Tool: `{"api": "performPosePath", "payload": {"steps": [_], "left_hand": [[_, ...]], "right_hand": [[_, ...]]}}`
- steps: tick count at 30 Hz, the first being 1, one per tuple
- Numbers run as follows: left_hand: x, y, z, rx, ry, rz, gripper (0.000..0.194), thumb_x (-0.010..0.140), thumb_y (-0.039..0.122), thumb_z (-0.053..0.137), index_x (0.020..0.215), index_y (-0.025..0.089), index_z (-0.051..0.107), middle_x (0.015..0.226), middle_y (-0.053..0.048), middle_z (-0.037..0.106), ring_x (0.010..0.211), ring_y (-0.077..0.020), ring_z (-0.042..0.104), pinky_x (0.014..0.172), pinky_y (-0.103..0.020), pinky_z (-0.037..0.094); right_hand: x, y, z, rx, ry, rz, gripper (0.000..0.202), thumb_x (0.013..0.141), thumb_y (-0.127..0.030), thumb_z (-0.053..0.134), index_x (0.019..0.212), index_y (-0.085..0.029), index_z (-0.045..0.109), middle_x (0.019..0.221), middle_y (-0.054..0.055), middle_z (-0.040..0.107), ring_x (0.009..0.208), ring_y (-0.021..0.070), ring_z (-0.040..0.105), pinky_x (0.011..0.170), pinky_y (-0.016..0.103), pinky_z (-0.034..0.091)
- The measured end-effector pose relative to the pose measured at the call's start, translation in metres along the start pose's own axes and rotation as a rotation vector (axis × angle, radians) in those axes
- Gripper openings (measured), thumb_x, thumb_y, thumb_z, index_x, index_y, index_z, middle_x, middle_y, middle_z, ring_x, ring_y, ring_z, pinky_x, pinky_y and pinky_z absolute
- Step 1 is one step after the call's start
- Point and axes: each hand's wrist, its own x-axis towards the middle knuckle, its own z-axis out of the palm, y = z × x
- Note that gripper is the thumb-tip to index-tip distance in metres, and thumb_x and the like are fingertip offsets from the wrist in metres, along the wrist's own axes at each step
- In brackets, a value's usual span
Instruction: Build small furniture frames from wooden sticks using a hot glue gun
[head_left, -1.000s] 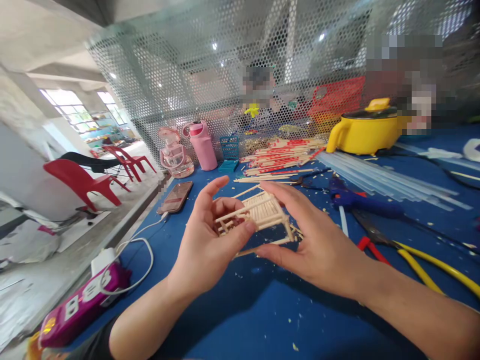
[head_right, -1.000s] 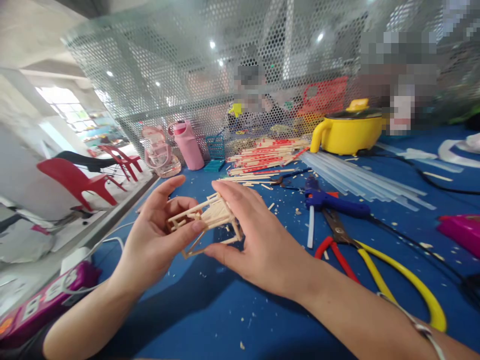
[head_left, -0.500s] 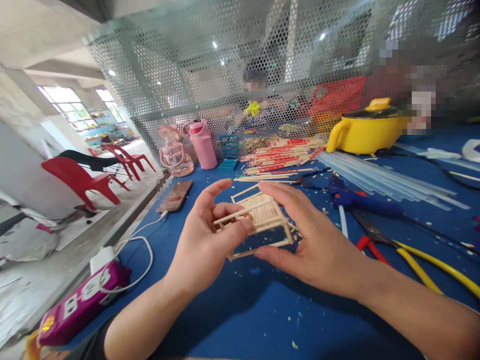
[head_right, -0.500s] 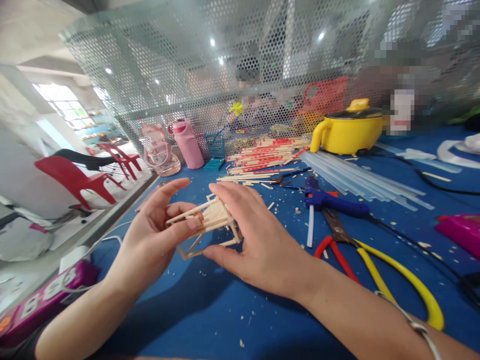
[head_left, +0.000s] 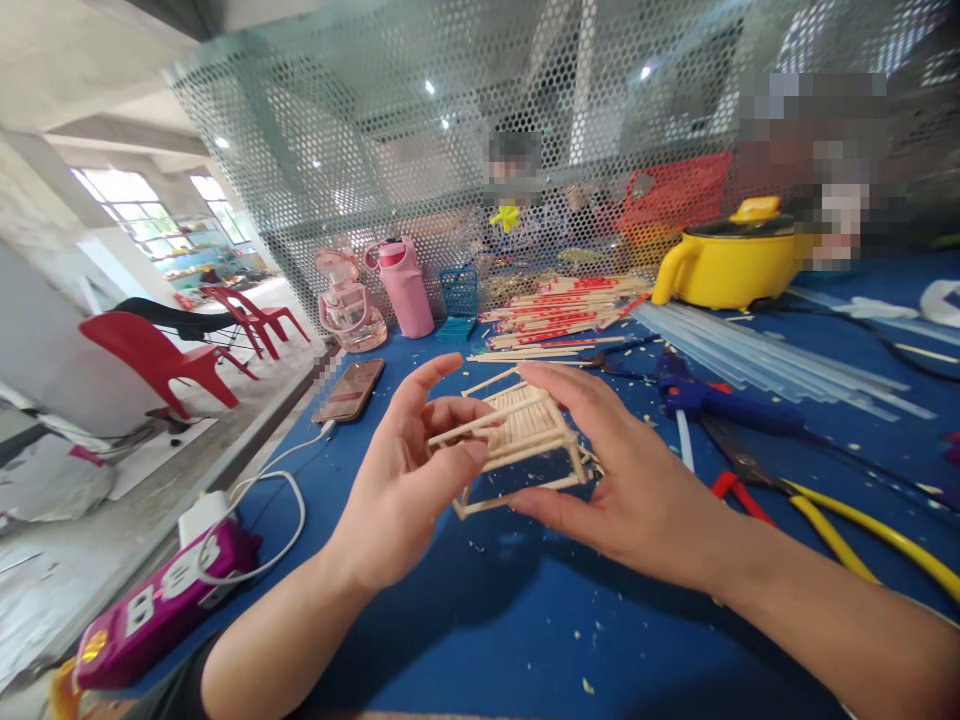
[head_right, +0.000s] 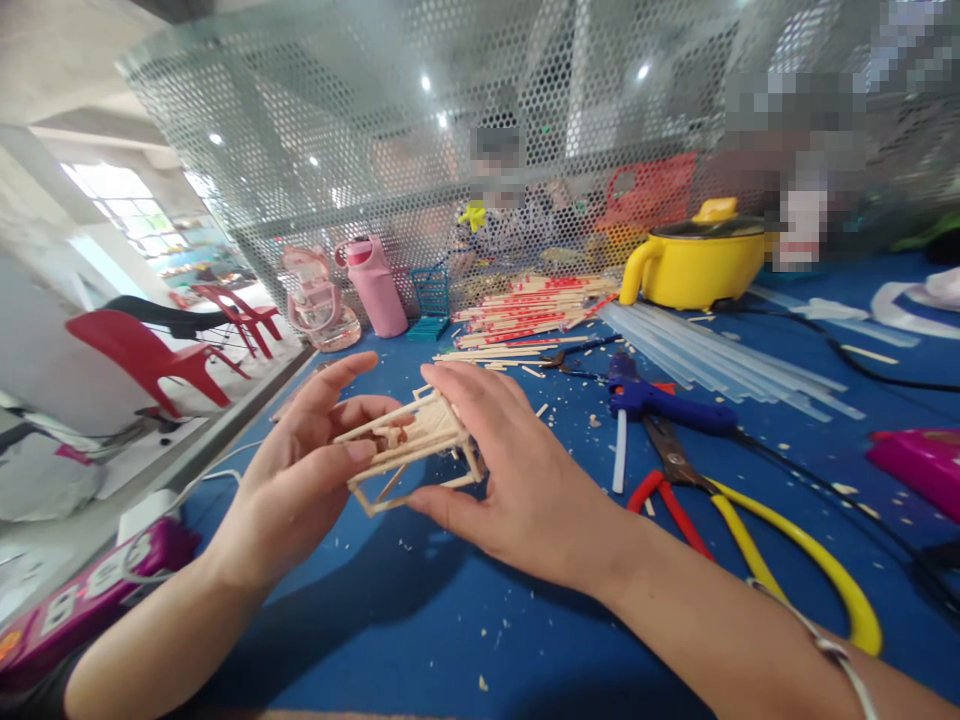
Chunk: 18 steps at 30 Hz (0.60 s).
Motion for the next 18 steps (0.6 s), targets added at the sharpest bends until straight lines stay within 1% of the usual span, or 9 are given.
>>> {"api": "performPosePath", "payload": {"steps": [3,7,12,18], "left_hand": [[-0.0003,-0.0005,-0.0012,-0.057,-0.016,-0.006,0.058,0.075,0.017,0.064,0.128,0.024,0.043,0.099,-0.004,0.066,0.088,-0.0149,0.062,0.075,-0.025,0.051],[-0.0001,-0.0016,0.001,-0.035,0.012,-0.002,0.058,0.076,0.016,0.066,0.128,0.023,0.043,0.093,-0.002,0.066,0.086,-0.0129,0.063,0.078,-0.023,0.051],[0.002,-0.0026,0.0027,0.018,0.048,-0.016,0.06,0.075,0.013,0.07,0.127,0.024,0.043,0.083,0.002,0.065,0.073,-0.0096,0.062,0.068,-0.02,0.051],[0.0013,-0.0029,0.0009,0.016,0.04,-0.026,0.06,0.074,0.012,0.073,0.125,0.026,0.044,0.08,0.004,0.066,0.069,-0.0072,0.061,0.065,-0.017,0.05]], "right_hand": [[-0.0002,0.0001,0.0002,-0.001,0.004,0.001,0.079,0.078,-0.047,0.067,0.142,-0.021,0.029,0.143,0.011,0.043,0.132,0.0247,0.041,0.11,0.041,0.039],[0.0,-0.0009,0.0007,-0.005,0.001,0.006,0.078,0.078,-0.046,0.068,0.142,-0.021,0.03,0.142,0.011,0.043,0.132,0.0248,0.041,0.11,0.041,0.039],[0.0006,-0.0011,0.0017,0.006,0.016,-0.002,0.077,0.078,-0.047,0.067,0.141,-0.023,0.03,0.142,0.011,0.044,0.131,0.0256,0.042,0.109,0.043,0.039],[0.0007,-0.0003,0.0016,0.008,0.016,0.001,0.078,0.078,-0.048,0.068,0.141,-0.022,0.031,0.142,0.011,0.044,0.131,0.0253,0.042,0.109,0.041,0.039]]}}
